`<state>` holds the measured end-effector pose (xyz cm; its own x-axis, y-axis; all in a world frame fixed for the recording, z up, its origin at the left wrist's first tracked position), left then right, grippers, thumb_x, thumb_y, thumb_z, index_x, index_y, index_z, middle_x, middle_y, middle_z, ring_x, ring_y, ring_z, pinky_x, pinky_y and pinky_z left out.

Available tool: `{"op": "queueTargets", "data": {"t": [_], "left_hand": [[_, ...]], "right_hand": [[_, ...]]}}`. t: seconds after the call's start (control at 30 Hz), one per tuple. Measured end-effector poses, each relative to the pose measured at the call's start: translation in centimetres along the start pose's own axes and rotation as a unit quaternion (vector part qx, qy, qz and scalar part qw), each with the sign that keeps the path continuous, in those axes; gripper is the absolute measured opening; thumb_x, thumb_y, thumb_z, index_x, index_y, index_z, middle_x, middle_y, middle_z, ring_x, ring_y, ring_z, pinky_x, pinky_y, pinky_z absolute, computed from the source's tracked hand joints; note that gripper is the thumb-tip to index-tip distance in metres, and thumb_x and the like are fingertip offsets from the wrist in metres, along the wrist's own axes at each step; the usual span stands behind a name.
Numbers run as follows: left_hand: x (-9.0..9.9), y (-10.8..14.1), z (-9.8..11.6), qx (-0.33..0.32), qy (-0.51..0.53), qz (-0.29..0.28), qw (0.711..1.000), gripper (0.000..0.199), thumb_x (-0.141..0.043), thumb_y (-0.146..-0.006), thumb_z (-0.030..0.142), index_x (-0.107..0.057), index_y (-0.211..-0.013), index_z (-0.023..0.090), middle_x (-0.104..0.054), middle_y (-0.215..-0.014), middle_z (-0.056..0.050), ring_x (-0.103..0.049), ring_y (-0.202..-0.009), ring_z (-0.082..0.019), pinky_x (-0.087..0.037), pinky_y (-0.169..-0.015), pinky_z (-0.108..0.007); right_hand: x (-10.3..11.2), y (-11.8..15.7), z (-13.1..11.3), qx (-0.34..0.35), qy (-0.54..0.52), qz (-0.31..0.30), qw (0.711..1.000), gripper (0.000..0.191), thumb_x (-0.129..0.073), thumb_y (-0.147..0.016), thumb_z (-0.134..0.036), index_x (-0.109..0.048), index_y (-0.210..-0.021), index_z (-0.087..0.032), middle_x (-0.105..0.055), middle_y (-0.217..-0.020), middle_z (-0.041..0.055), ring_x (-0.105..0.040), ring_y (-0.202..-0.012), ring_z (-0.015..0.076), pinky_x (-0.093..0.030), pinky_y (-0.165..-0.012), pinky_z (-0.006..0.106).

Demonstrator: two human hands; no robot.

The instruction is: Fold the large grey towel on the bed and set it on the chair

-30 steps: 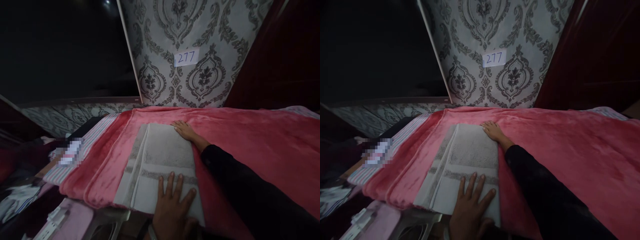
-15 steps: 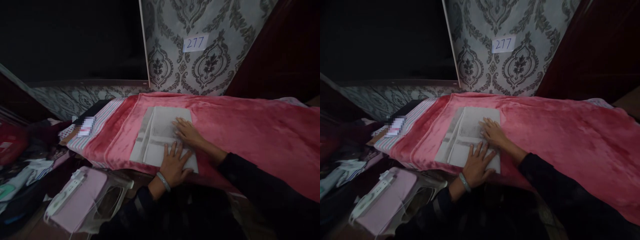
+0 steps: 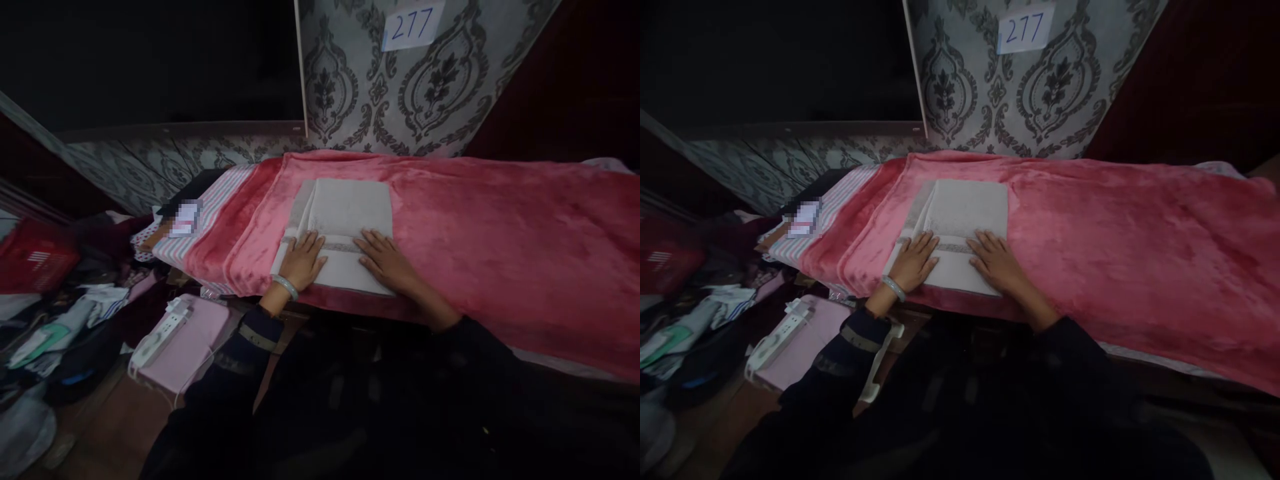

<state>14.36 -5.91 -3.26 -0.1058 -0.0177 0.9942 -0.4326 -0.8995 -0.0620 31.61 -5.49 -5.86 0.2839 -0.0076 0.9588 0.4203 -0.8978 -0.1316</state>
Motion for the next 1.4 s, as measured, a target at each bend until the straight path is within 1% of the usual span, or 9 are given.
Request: {"op": "queueTargets", "data": {"t": [0.2,0.43,0.63,0.8,0.9,1.03,1.13,1.23,1.4], "left_hand": [[0.0,0.0,-0.1,0.007,0.0,0.009,1.0,0.057,-0.03,-0.104,0.04,-0.034,-0.156,0.016,-0.027,-0.165,-0.011,-0.021,-0.154,-0.026,-0.019,-0.124,-0.051],[0.1,0.2,-0.5,0.008,-0.008,0.027,1.0,0.058,-0.031,-0.104,0.04,-0.034,-0.156,0.014,-0.029,-0.164,-0.012,-0.023,-0.153,-0.026,-0.02,-0.125,-0.05],[0.0,0.5,-1.2,0.009,-0.003,0.038,0.999,0.058,-0.031,-0.103,0.039,-0.035,-0.155,0.012,-0.029,-0.164,-0.014,-0.023,-0.154,-0.025,-0.018,-0.125,-0.048],[0.0,0.6,-1.7,0.004,0.017,0.031,0.999,0.057,-0.035,-0.102,0.04,-0.037,-0.154,0.016,-0.032,-0.163,-0.014,-0.025,-0.153,-0.026,-0.022,-0.123,-0.053],[1.1,0.2,-1.1,-0.003,0.04,0.02,0.999,0.055,-0.032,-0.103,0.042,-0.041,-0.153,0.019,-0.036,-0.161,-0.012,-0.025,-0.152,-0.028,-0.022,-0.121,-0.058],[2.8,-1.6,2.5,-0.092,0.091,0.002,0.992,0.055,-0.018,-0.106,0.044,-0.038,-0.154,0.026,-0.038,-0.161,-0.005,-0.026,-0.152,-0.019,-0.022,-0.123,-0.049],[2.0,-3.6,4.5,-0.155,0.103,-0.049,0.981,0.054,-0.019,-0.106,0.045,-0.034,-0.156,0.033,-0.034,-0.163,-0.001,-0.026,-0.152,-0.017,-0.024,-0.122,-0.049],[0.3,-5.6,4.6,-0.19,0.072,-0.087,0.975,0.052,-0.027,-0.104,0.047,-0.034,-0.155,0.037,-0.031,-0.164,-0.001,-0.023,-0.153,-0.021,-0.018,-0.123,-0.056],[-1.0,-9.0,3.0,-0.234,0.013,-0.072,0.969,0.054,-0.037,-0.102,0.048,-0.035,-0.155,0.037,-0.029,-0.165,-0.004,-0.021,-0.154,-0.026,-0.015,-0.121,-0.061]], "right_hand": [[0.0,1.2,-0.1,-0.019,0.008,-0.012,1.0,0.062,-0.027,-0.104,-0.051,-0.029,-0.16,-0.023,-0.017,-0.167,0.0077,-0.012,-0.154,0.0309,-0.021,-0.122,0.056],[0.0,3.8,0.1,-0.025,-0.003,0.029,0.999,0.058,-0.024,-0.105,-0.047,-0.027,-0.16,-0.028,-0.02,-0.167,0.0063,-0.015,-0.153,0.0304,-0.025,-0.12,0.058],[-0.1,5.5,0.3,-0.03,-0.025,0.05,0.998,0.058,-0.024,-0.105,-0.046,-0.028,-0.16,-0.028,-0.022,-0.166,0.0053,-0.017,-0.153,0.0268,-0.024,-0.121,0.054],[1.3,5.4,0.3,-0.011,-0.048,0.094,0.994,0.053,-0.032,-0.103,-0.044,-0.049,-0.15,-0.024,-0.035,-0.161,0.0088,-0.025,-0.151,0.0307,-0.029,-0.118,0.059],[3.0,4.1,-1.6,0.047,-0.061,0.123,0.989,0.049,-0.035,-0.103,-0.04,-0.055,-0.145,-0.023,-0.044,-0.156,0.0101,-0.031,-0.149,0.0301,-0.029,-0.119,0.059],[3.0,2.1,-5.7,0.146,-0.073,0.088,0.983,0.048,-0.036,-0.104,-0.035,-0.051,-0.148,-0.026,-0.047,-0.153,0.0087,-0.038,-0.145,0.0256,-0.033,-0.118,0.053],[1.3,1.5,-7.6,0.177,-0.041,0.04,0.983,0.049,-0.042,-0.102,-0.031,-0.048,-0.15,-0.024,-0.047,-0.153,0.0101,-0.037,-0.146,0.0281,-0.031,-0.119,0.055],[0.1,1.6,-7.9,0.169,-0.013,0.024,0.985,0.05,-0.043,-0.102,-0.028,-0.046,-0.152,-0.022,-0.048,-0.153,0.0105,-0.035,-0.147,0.0293,-0.027,-0.121,0.057],[-0.2,2.0,-7.9,0.172,-0.012,0.025,0.985,0.049,-0.041,-0.103,-0.027,-0.046,-0.151,-0.022,-0.042,-0.157,0.0074,-0.028,-0.15,0.0263,-0.024,-0.122,0.055]]}}
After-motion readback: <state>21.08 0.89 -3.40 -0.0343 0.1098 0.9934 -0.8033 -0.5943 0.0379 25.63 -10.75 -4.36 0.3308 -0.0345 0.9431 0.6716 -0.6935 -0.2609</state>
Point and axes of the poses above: each hand's wrist, its own y-axis away from the middle knuckle, its own x-axis out of the back of the hand, z = x × y, the point moved 10 cm from there along -y, towards the middle knuckle
